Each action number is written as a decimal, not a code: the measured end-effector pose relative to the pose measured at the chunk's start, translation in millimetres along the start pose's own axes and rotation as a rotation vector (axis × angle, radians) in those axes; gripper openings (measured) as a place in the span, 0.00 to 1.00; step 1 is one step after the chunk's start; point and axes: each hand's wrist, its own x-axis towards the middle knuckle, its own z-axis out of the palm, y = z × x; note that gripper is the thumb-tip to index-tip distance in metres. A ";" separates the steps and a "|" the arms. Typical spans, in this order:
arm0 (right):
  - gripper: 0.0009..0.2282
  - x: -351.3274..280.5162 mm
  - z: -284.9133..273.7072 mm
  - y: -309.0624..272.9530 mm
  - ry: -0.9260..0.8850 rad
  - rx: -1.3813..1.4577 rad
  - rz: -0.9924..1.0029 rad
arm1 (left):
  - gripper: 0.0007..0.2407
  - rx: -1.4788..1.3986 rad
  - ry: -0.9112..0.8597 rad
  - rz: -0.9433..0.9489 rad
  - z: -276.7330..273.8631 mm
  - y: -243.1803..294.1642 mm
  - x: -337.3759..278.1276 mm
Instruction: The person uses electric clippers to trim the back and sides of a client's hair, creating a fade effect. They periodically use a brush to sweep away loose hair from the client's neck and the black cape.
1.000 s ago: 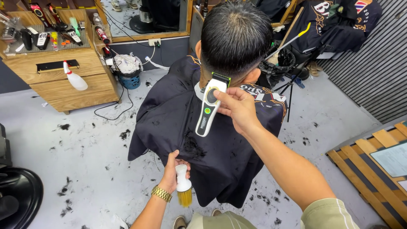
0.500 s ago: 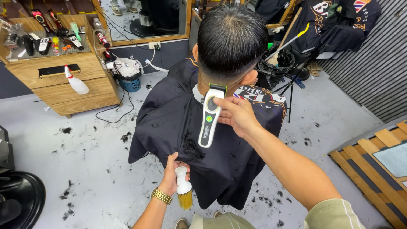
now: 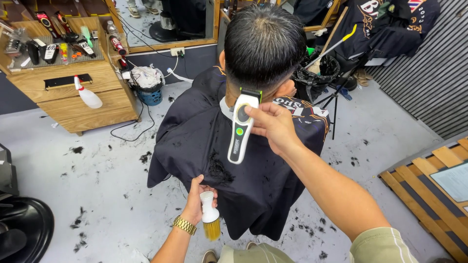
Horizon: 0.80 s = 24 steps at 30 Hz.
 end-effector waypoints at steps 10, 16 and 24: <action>0.09 -1.1 -6.9 -6.1 -0.014 -0.019 0.127 | 0.24 0.005 0.012 -0.012 -1.8 -0.6 0.2; 0.09 0.5 -17.0 -5.8 -0.024 -0.114 0.091 | 0.23 0.026 0.006 0.017 2.4 2.2 -2.7; 0.08 0.8 -21.6 -16.8 -0.044 -0.141 -0.011 | 0.24 0.029 -0.014 0.006 -2.4 -1.3 2.3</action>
